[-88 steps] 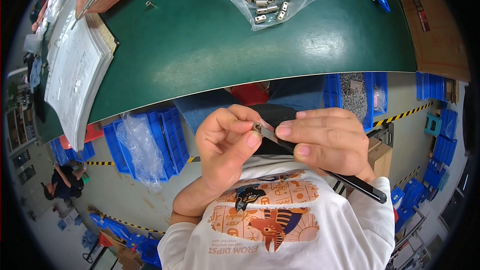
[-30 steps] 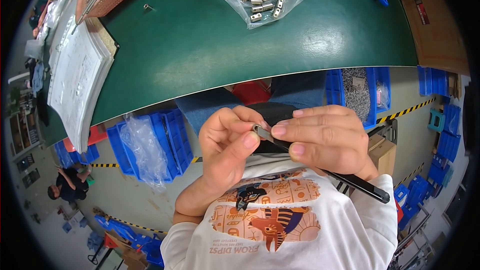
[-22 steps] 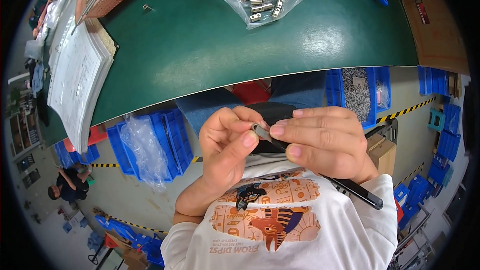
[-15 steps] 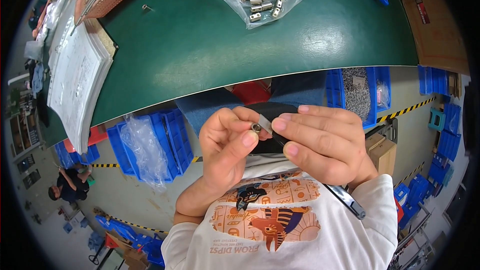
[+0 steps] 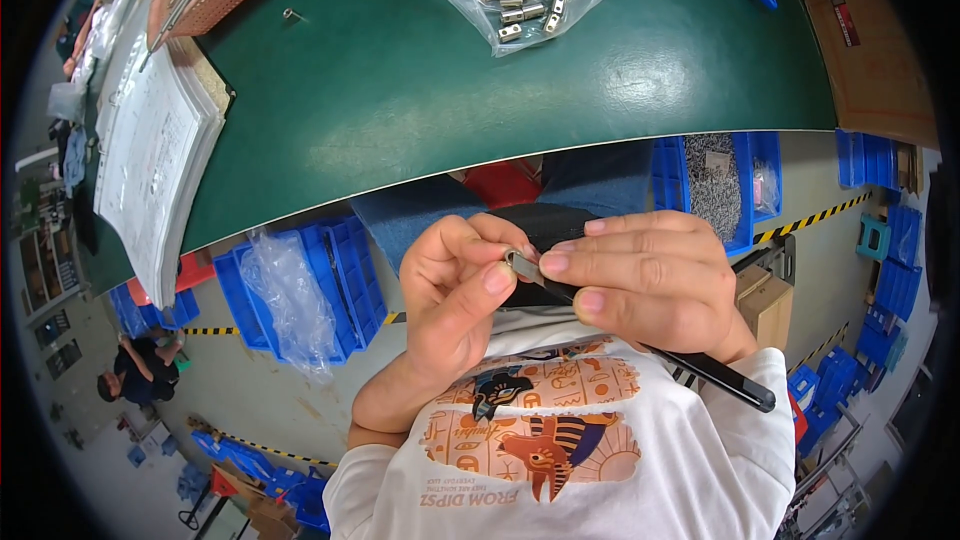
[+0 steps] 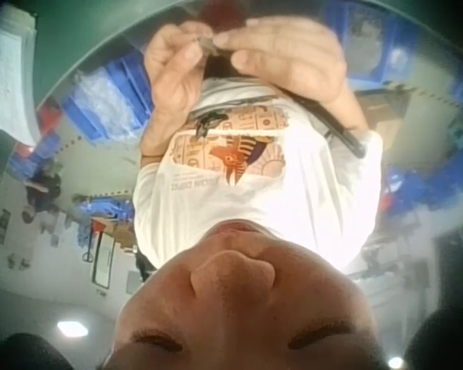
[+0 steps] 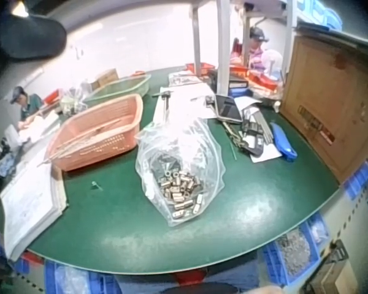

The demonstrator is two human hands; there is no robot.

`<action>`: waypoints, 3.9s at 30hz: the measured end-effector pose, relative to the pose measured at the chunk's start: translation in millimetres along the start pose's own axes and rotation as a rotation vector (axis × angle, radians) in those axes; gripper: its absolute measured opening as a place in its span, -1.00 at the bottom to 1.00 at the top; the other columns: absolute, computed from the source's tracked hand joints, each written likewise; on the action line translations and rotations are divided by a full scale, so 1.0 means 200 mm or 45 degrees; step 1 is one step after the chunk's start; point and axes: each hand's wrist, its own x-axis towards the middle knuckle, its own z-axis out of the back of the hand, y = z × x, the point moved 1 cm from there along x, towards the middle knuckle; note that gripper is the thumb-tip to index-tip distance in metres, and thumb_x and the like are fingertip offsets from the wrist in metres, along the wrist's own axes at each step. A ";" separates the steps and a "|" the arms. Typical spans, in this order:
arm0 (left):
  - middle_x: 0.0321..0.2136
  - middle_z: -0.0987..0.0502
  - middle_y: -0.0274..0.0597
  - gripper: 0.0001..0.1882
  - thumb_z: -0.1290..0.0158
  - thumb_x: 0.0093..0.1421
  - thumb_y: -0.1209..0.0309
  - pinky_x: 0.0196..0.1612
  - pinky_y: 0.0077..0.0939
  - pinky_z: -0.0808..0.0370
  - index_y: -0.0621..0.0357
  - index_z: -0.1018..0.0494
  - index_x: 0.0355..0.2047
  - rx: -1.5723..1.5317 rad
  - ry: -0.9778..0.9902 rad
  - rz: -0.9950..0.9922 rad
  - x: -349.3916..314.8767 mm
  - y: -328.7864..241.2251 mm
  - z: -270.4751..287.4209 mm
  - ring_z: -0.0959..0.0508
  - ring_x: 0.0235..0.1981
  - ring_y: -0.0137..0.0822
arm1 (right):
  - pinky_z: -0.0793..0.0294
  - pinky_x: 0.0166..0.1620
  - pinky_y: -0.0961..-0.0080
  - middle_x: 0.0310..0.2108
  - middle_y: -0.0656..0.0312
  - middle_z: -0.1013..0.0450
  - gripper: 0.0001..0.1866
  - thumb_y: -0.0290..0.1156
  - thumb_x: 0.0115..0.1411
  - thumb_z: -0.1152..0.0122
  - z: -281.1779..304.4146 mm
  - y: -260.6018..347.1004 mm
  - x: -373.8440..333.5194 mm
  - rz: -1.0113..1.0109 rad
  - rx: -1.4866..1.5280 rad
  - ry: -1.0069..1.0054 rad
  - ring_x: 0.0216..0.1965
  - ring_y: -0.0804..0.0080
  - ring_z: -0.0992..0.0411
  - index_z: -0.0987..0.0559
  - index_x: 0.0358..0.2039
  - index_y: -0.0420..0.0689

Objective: Scraping small metal components with a utility knife to clean them or remove imperfections.

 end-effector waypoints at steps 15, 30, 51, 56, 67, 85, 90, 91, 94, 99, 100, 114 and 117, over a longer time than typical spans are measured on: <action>-0.35 -0.40 0.00 -0.91 0.02 0.02 0.58 -0.25 -0.55 -0.36 0.23 -0.32 -0.43 -0.001 -0.008 -0.006 0.00 0.00 0.00 -0.43 -0.34 -0.38 | -0.51 -0.37 0.52 -0.42 0.07 -0.49 -0.87 -0.50 -0.16 -0.20 0.01 0.00 0.00 0.032 -0.061 0.050 -0.45 0.40 -0.49 -0.46 -0.53 -0.17; -0.36 -0.40 0.00 -0.92 0.02 0.02 0.56 -0.24 -0.53 -0.34 0.22 -0.32 -0.44 0.004 0.004 0.013 -0.01 0.00 0.00 -0.42 -0.34 -0.37 | -0.51 -0.37 0.52 -0.41 0.05 -0.49 -0.86 -0.51 -0.15 -0.20 0.01 0.00 0.00 0.038 -0.040 0.071 -0.45 0.39 -0.49 -0.45 -0.52 -0.17; -0.38 -0.40 0.01 -0.92 0.02 0.02 0.55 -0.26 -0.53 -0.37 0.23 -0.32 -0.44 -0.043 0.020 0.077 0.00 -0.01 0.00 -0.42 -0.38 -0.38 | -0.51 -0.36 0.52 -0.42 0.07 -0.49 -0.84 -0.49 -0.15 -0.22 0.01 0.00 0.01 0.036 -0.053 0.055 -0.46 0.40 -0.49 -0.45 -0.50 -0.17; -0.38 -0.41 0.01 -0.93 0.03 0.03 0.56 -0.28 -0.51 -0.38 0.22 -0.32 -0.44 -0.037 0.029 0.033 0.00 -0.01 -0.03 -0.43 -0.39 -0.36 | -0.50 -0.38 0.51 -0.41 0.06 -0.48 -0.84 -0.50 -0.15 -0.20 0.02 -0.01 0.02 0.088 -0.299 0.091 -0.48 0.39 -0.49 -0.46 -0.49 -0.19; -0.37 -0.40 0.00 -0.93 0.02 0.03 0.55 -0.26 -0.53 -0.38 0.24 -0.33 -0.44 -0.030 0.020 0.058 0.00 0.00 -0.01 -0.43 -0.38 -0.38 | -0.51 -0.35 0.51 -0.42 0.10 -0.49 -0.82 -0.51 -0.16 -0.25 0.02 0.00 0.00 -0.067 0.079 0.018 -0.45 0.42 -0.49 -0.44 -0.50 -0.16; -0.37 -0.40 -0.02 -0.93 0.04 0.04 0.58 -0.23 -0.50 -0.39 0.23 -0.33 -0.42 0.068 0.029 -0.096 0.00 0.00 -0.02 -0.44 -0.35 -0.34 | -0.50 -0.33 0.50 -0.39 0.09 -0.49 -0.83 -0.51 -0.13 -0.21 0.03 -0.03 -0.03 -0.048 -0.161 -0.010 -0.43 0.36 -0.49 -0.45 -0.46 -0.17; -0.35 -0.40 -0.02 -0.92 0.03 0.05 0.58 -0.23 -0.50 -0.39 0.24 -0.33 -0.42 0.071 0.009 -0.087 -0.01 0.01 -0.01 -0.45 -0.33 -0.34 | -0.50 -0.33 0.50 -0.40 0.11 -0.49 -0.79 -0.51 -0.13 -0.25 0.02 -0.01 -0.01 -0.140 0.171 -0.038 -0.42 0.38 -0.50 -0.45 -0.43 -0.17; -0.35 -0.40 -0.01 -0.92 0.03 0.05 0.58 -0.23 -0.51 -0.39 0.24 -0.33 -0.41 0.071 0.017 -0.084 -0.01 0.00 -0.01 -0.45 -0.33 -0.35 | -0.50 -0.33 0.50 -0.40 0.11 -0.49 -0.79 -0.51 -0.13 -0.25 0.02 -0.01 -0.01 -0.140 0.172 -0.038 -0.42 0.38 -0.50 -0.45 -0.43 -0.17; -0.35 -0.40 -0.01 -0.92 0.03 0.05 0.58 -0.22 -0.52 -0.39 0.24 -0.33 -0.41 0.073 0.034 -0.084 -0.01 0.00 -0.01 -0.44 -0.33 -0.36 | -0.50 -0.32 0.50 -0.40 0.11 -0.50 -0.79 -0.50 -0.13 -0.25 0.02 -0.02 -0.02 -0.125 0.159 -0.018 -0.42 0.38 -0.50 -0.45 -0.43 -0.16; -0.35 -0.39 -0.01 -0.91 0.03 0.05 0.60 -0.21 -0.52 -0.38 0.25 -0.32 -0.39 0.088 0.064 -0.103 0.00 0.01 0.00 -0.44 -0.32 -0.35 | -0.47 -0.39 0.51 -0.40 0.12 -0.48 -0.85 -0.50 -0.10 -0.19 0.04 -0.04 -0.01 -0.324 0.382 0.097 -0.44 0.36 -0.48 -0.45 -0.46 -0.19; -0.35 -0.39 -0.01 -0.90 0.04 0.05 0.62 -0.20 -0.51 -0.38 0.26 -0.32 -0.39 0.191 0.080 -0.178 0.00 0.01 0.00 -0.44 -0.31 -0.33 | -0.43 -0.41 0.49 -0.41 0.11 -0.47 -0.86 -0.46 -0.09 -0.15 0.04 -0.05 -0.02 -0.362 0.474 0.076 -0.43 0.33 -0.46 -0.46 -0.47 -0.22; -0.38 -0.39 0.01 -0.89 0.02 0.05 0.64 -0.27 -0.57 -0.40 0.30 -0.28 -0.40 0.677 0.272 -0.343 -0.01 0.01 0.04 -0.44 -0.35 -0.34 | -0.43 -0.54 0.65 -0.63 0.23 -0.38 -0.87 -0.48 -0.09 0.01 0.07 -0.13 0.06 -1.427 1.365 0.071 -0.65 0.49 -0.44 -0.43 -0.54 -0.29; -0.39 -0.38 -0.01 -0.89 0.02 0.06 0.62 -0.27 -0.56 -0.41 0.30 -0.28 -0.41 0.611 0.288 -0.211 -0.01 0.00 0.04 -0.44 -0.36 -0.37 | -0.43 -0.56 0.64 -0.65 0.22 -0.38 -0.83 -0.43 -0.09 0.00 0.06 -0.17 0.07 -1.423 1.419 0.159 -0.68 0.49 -0.42 -0.44 -0.55 -0.28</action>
